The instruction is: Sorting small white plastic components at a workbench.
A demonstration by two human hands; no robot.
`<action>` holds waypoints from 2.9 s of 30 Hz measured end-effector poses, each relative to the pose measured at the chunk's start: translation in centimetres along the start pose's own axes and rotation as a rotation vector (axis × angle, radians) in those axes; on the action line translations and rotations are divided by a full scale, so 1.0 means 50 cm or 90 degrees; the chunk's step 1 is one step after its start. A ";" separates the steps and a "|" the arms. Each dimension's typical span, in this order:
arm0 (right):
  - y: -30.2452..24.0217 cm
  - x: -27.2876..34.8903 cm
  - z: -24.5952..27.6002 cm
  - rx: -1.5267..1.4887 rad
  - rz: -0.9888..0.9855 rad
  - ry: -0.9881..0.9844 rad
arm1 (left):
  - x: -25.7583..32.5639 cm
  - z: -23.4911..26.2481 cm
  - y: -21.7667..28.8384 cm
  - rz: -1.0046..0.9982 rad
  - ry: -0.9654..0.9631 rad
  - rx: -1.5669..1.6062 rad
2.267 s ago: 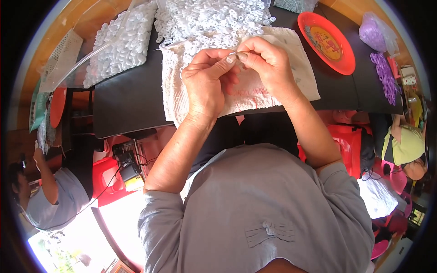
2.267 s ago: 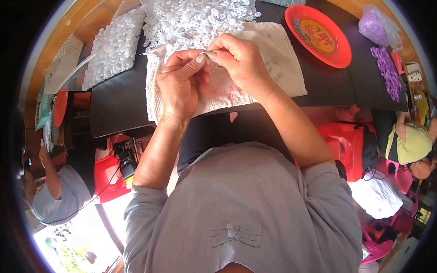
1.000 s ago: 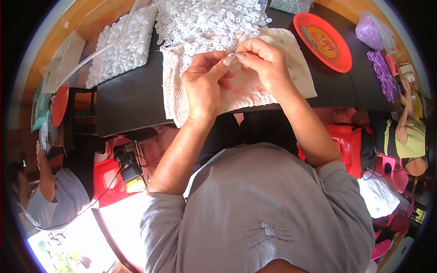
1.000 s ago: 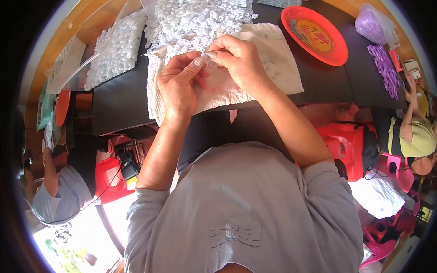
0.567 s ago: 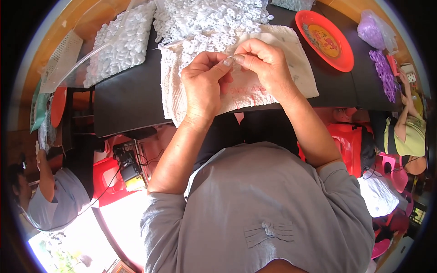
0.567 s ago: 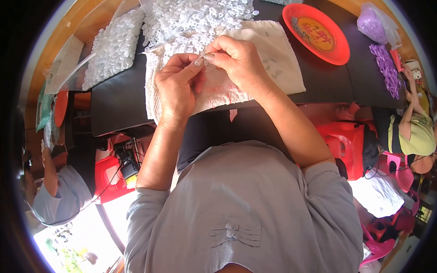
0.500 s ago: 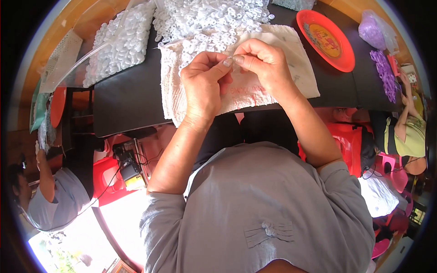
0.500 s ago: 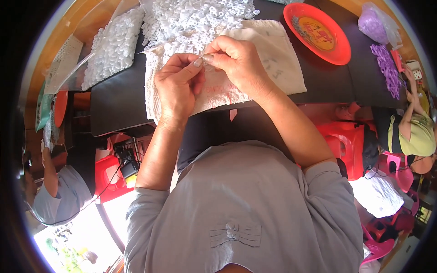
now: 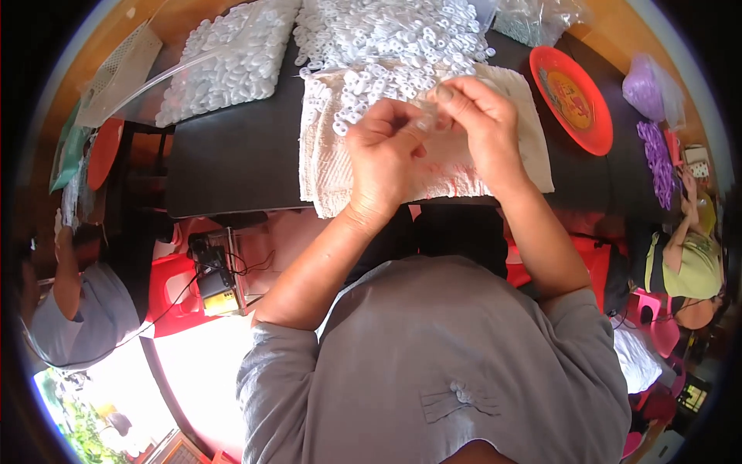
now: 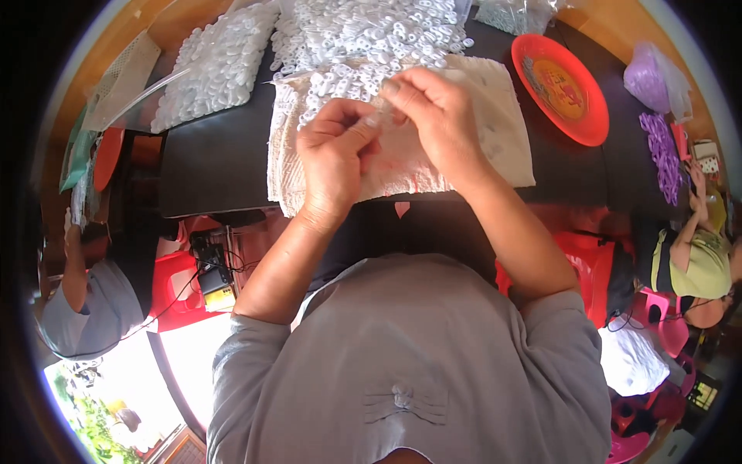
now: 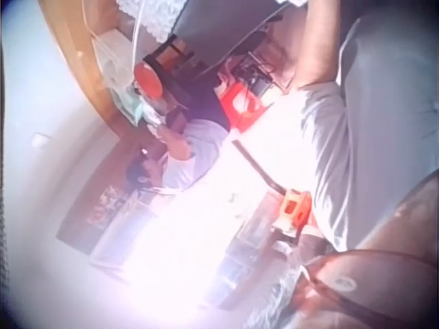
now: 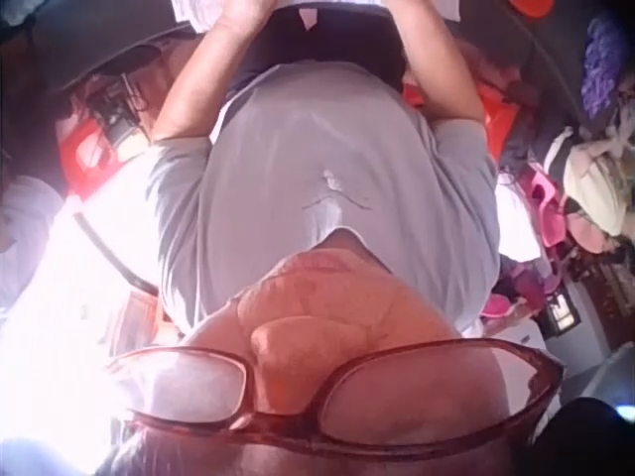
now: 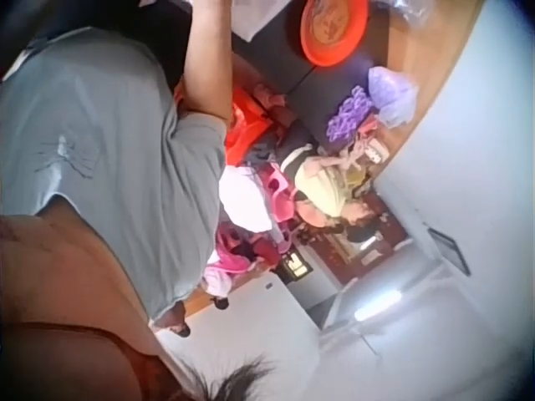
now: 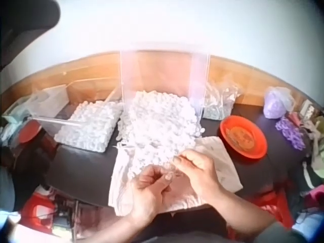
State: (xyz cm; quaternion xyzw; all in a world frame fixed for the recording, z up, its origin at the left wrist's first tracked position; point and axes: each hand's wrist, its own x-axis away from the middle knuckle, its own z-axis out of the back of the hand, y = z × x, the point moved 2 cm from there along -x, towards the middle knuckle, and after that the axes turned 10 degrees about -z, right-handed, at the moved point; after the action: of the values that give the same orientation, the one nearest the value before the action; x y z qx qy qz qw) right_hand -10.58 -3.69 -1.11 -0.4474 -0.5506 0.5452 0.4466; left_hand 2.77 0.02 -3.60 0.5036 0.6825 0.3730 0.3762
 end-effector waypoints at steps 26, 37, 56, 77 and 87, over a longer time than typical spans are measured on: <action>-0.092 -0.136 -0.034 0.735 0.327 -0.168 | 0.006 -0.002 -0.021 -0.138 -0.179 -0.198; -0.054 -0.004 0.084 0.740 0.434 0.099 | 0.003 0.003 0.007 -0.069 -0.006 -0.033; 0.006 -0.011 0.030 0.617 0.299 0.092 | 0.002 0.002 0.009 -0.043 0.027 -0.035; -0.012 0.009 0.008 0.027 -0.049 -0.044 | -0.001 0.006 0.010 -0.019 0.006 0.014; -0.002 0.005 0.012 -0.109 -0.093 -0.032 | -0.004 0.000 0.011 0.006 -0.016 0.065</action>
State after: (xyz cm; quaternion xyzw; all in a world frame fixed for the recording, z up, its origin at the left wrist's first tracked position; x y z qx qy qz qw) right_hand -11.20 -3.59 -1.02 -0.4289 -0.6371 0.4734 0.4312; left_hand 3.04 -0.03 -3.10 0.5301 0.6933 0.3332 0.3568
